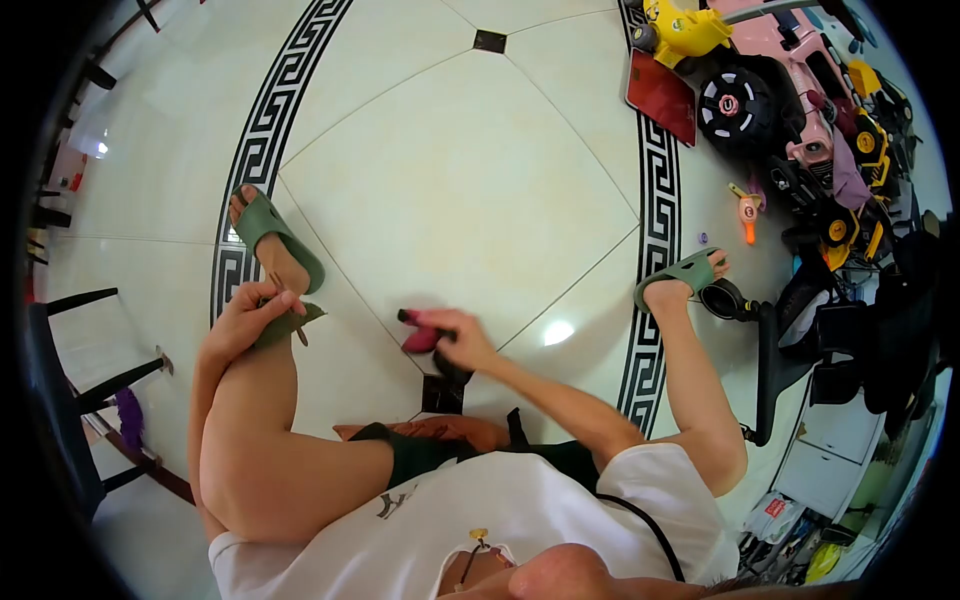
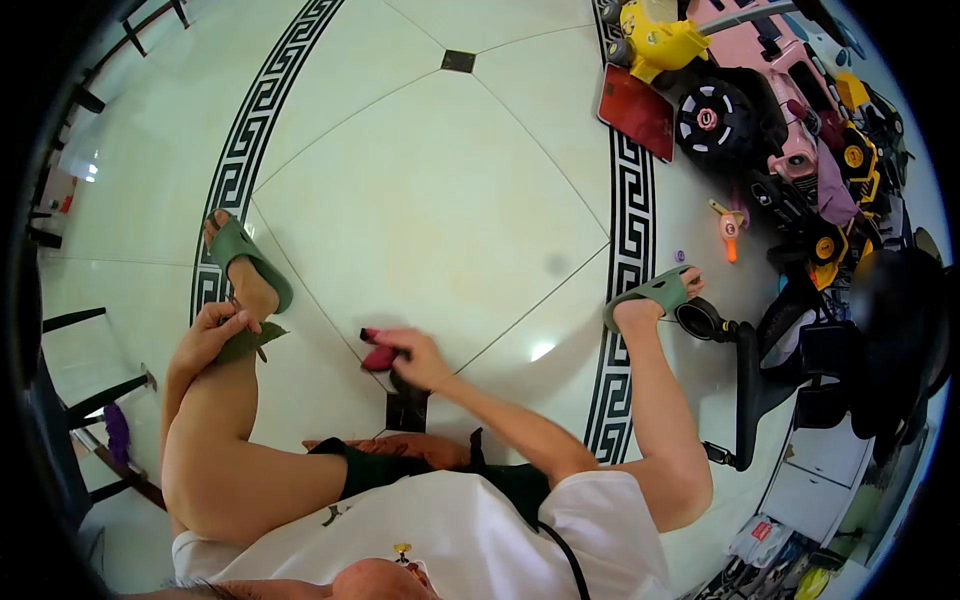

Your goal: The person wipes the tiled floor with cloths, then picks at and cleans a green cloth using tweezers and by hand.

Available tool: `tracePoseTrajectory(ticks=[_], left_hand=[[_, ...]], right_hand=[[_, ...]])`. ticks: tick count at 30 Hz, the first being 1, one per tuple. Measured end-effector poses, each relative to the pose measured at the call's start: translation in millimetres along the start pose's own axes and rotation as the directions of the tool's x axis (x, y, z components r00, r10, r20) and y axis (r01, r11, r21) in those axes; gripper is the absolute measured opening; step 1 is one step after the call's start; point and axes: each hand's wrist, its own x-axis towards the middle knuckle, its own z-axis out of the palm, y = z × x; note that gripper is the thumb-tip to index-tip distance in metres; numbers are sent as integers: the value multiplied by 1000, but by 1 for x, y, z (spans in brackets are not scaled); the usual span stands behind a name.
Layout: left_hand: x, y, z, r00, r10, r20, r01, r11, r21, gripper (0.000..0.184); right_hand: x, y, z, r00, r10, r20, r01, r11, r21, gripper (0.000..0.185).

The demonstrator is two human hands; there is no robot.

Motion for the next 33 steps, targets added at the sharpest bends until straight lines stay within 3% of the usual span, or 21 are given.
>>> tracePoseTrajectory(ticks=[3,6,8,10,11,12,13,14,15,16,18,20,22,23,24,25,27,29,30,32,33], left_hand=[[0,5,1,1000,-18,-8,18,1000,1,28],[6,11,1,1000,-19,-15,19,1000,4,27],[12,9,0,999,-33,4,33,999,12,27],[15,16,0,998,-65,6,65,997,33,27],[18,16,-1,997,-72,10,72,997,20,27],[21,14,-1,997,-80,16,80,997,9,27],[24,14,-1,996,-86,23,86,996,0,26],[25,15,-1,993,-114,35,114,993,-13,26],[26,14,0,992,-122,44,124,992,-30,26],[28,14,-1,990,-130,53,133,990,-44,26],[25,4,0,994,-109,12,110,991,-81,28],[24,4,0,998,-66,9,66,997,-27,28],[20,6,1,997,-75,4,76,996,-39,28],[18,7,2,995,-104,-2,104,992,-76,28],[17,9,3,991,-132,-6,131,985,-112,28],[16,10,4,987,-163,-8,160,976,-147,28],[13,13,4,994,-109,-15,108,992,-61,27],[10,8,5,998,-60,-27,60,998,-14,27],[11,0,4,999,-33,-40,33,999,-7,28],[11,-1,2,998,-51,-23,50,998,-23,29],[10,-1,2,998,-49,-38,48,998,-27,29]], right_hand=[[26,13,-94,923,180,-339,-138,980,142,49],[19,41,-209,673,304,-674,-251,951,178,48],[-5,78,-267,532,299,-792,-366,925,103,48],[-36,144,-299,496,163,-853,-533,833,-150,47],[-48,195,-309,511,65,-857,-601,740,-302,48],[-38,182,-294,563,-95,-821,-645,569,-509,47],[-21,172,-286,657,-19,-753,-619,556,-555,44],[-3,168,-261,682,-168,-712,-530,557,-640,44],[20,145,-236,721,-165,-673,-475,590,-653,47],[42,135,-212,762,-185,-621,-359,677,-643,50],[65,110,-155,896,-76,-437,-260,707,-657,55],[71,81,-99,946,-255,-200,53,731,-680,57],[56,70,-35,938,-345,23,298,771,-563,48],[43,51,-8,922,-383,54,363,807,-465,44],[24,46,17,935,-338,105,350,842,-411,36],[12,32,31,929,-340,145,369,871,-325,41],[-4,19,36,981,-108,160,127,985,-114,47],[3,16,-5,987,-160,12,160,987,-8,54],[3,24,-33,996,-53,-76,50,997,-51,54],[11,10,-110,907,244,-344,-186,963,193,52],[5,34,-160,898,143,-416,-188,980,-70,53]])
